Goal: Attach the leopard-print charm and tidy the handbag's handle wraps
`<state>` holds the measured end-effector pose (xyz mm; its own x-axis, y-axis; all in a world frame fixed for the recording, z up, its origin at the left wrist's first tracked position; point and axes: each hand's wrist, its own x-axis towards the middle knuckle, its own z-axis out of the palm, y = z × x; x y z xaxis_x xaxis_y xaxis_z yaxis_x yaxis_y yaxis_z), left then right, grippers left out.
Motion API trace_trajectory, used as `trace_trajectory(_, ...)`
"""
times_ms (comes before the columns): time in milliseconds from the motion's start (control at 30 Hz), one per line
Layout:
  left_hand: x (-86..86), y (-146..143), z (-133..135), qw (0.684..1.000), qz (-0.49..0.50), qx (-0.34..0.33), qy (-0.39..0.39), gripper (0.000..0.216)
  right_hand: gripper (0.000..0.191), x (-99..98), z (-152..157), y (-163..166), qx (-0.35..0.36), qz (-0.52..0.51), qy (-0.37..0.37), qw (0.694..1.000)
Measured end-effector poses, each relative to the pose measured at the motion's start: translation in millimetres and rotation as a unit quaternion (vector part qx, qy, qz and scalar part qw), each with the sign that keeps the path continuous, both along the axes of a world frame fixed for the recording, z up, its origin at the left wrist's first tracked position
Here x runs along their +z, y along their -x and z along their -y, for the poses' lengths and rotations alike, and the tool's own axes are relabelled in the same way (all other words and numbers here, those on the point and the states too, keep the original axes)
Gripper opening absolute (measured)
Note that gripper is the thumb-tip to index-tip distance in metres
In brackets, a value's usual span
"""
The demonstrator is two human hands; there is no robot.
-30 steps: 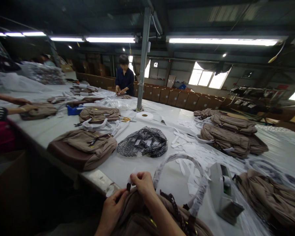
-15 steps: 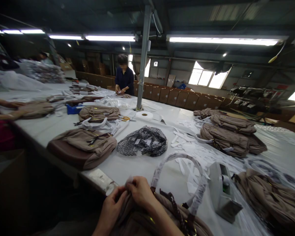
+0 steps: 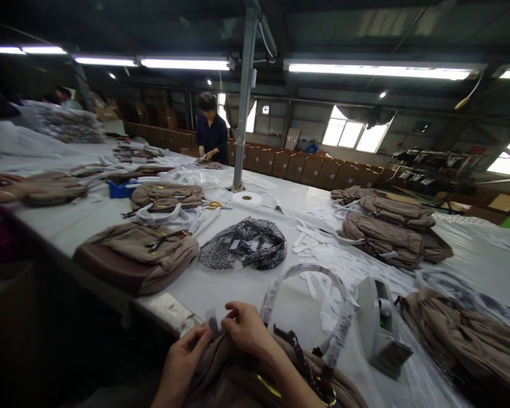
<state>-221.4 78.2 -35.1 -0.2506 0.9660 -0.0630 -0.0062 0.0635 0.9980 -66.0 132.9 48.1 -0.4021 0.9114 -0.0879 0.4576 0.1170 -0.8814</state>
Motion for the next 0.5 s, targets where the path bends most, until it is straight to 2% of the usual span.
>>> trace_trajectory(200,1.5,0,0,0.996,0.071,-0.052,-0.015,0.027,0.017,3.5,-2,5,0.073,0.006,-0.018,0.997)
trace_trajectory(333,0.9,1,0,0.995,0.096,-0.036,-0.012,0.024,0.012,-2.8,-4,13,0.068,0.010,-0.014,0.998)
trace_trajectory(433,3.0,2,-3,0.992,0.125,-0.009,-0.010,0.040,0.012,-5.8,-4,14,0.056,0.007,-0.022,0.998)
trace_trajectory(500,5.5,3,-5,0.994,0.108,-0.026,0.002,0.050,0.013,-6.2,-2,13,0.043,0.002,-0.021,0.999)
